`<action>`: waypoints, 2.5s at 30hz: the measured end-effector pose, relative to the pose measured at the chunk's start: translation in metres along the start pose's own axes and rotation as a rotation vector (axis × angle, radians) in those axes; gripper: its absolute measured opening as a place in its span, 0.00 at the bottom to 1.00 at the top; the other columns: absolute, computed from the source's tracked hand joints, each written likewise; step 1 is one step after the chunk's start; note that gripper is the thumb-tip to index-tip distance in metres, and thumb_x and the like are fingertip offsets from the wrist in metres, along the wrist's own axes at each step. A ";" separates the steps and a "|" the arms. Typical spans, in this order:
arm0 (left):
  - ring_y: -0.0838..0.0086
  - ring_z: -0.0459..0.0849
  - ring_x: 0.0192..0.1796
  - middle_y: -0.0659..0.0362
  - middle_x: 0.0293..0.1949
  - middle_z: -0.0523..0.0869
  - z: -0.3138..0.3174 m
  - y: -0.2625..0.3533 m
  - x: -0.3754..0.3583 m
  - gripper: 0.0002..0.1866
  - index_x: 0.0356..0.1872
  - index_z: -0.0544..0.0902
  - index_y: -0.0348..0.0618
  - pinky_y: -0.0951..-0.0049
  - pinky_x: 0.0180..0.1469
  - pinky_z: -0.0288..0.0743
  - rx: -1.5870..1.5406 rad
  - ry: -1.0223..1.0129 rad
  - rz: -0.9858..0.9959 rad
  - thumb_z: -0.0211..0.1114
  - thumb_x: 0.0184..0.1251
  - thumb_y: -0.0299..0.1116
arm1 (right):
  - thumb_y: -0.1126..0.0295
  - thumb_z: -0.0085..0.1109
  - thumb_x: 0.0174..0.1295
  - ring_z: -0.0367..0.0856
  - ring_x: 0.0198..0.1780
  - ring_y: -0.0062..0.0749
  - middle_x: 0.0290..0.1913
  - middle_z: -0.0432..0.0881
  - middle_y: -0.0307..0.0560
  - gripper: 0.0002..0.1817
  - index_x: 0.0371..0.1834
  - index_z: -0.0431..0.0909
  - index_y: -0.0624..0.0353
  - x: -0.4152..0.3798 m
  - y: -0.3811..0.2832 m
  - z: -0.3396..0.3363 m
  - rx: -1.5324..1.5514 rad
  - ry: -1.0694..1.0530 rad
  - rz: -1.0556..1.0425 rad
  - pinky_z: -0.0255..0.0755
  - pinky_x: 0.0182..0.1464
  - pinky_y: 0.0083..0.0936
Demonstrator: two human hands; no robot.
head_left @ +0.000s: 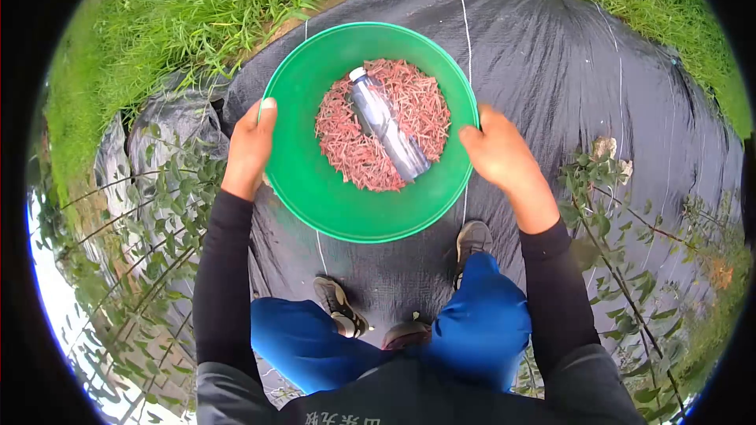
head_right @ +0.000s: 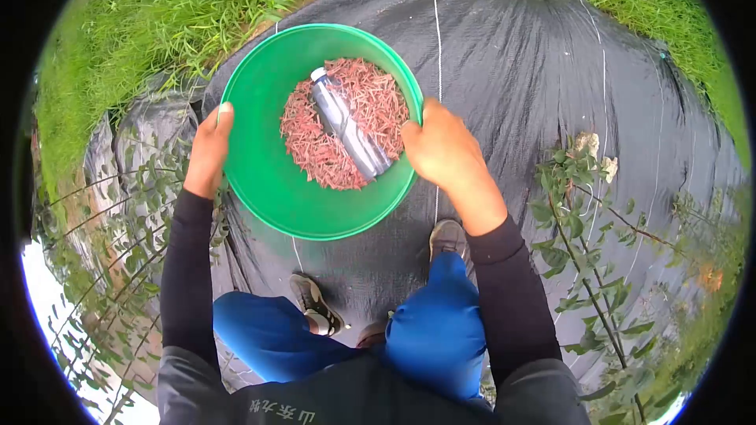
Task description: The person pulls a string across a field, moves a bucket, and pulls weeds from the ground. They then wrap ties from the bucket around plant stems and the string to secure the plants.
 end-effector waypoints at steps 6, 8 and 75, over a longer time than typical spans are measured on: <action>0.62 0.74 0.59 0.49 0.54 0.79 -0.033 -0.021 0.019 0.26 0.58 0.72 0.37 0.71 0.61 0.63 0.281 0.037 0.001 0.46 0.71 0.49 | 0.64 0.49 0.54 0.75 0.55 0.56 0.48 0.76 0.69 0.24 0.50 0.73 0.70 0.085 -0.016 -0.007 -0.085 -0.021 0.184 0.67 0.55 0.41; 0.63 0.75 0.58 0.50 0.53 0.79 -0.069 0.005 -0.002 0.25 0.58 0.72 0.37 0.71 0.60 0.64 0.412 0.024 0.000 0.49 0.70 0.48 | 0.64 0.49 0.54 0.74 0.56 0.54 0.50 0.76 0.67 0.23 0.51 0.73 0.69 0.084 -0.017 -0.007 -0.135 -0.036 0.201 0.67 0.56 0.40; 0.76 0.73 0.33 0.65 0.37 0.79 -0.105 -0.470 -0.004 0.11 0.44 0.76 0.50 0.73 0.34 0.65 -1.996 0.857 0.071 0.47 0.69 0.36 | 0.65 0.51 0.61 0.76 0.31 0.23 0.33 0.80 0.43 0.16 0.41 0.76 0.70 0.092 0.024 -0.024 -0.089 0.236 0.025 0.69 0.35 0.23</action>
Point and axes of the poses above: each hand's wrist, its own x-axis towards the middle knuckle, its own z-axis out of the palm, y = z × x, the point moved 4 cm from there along x, towards the middle knuckle
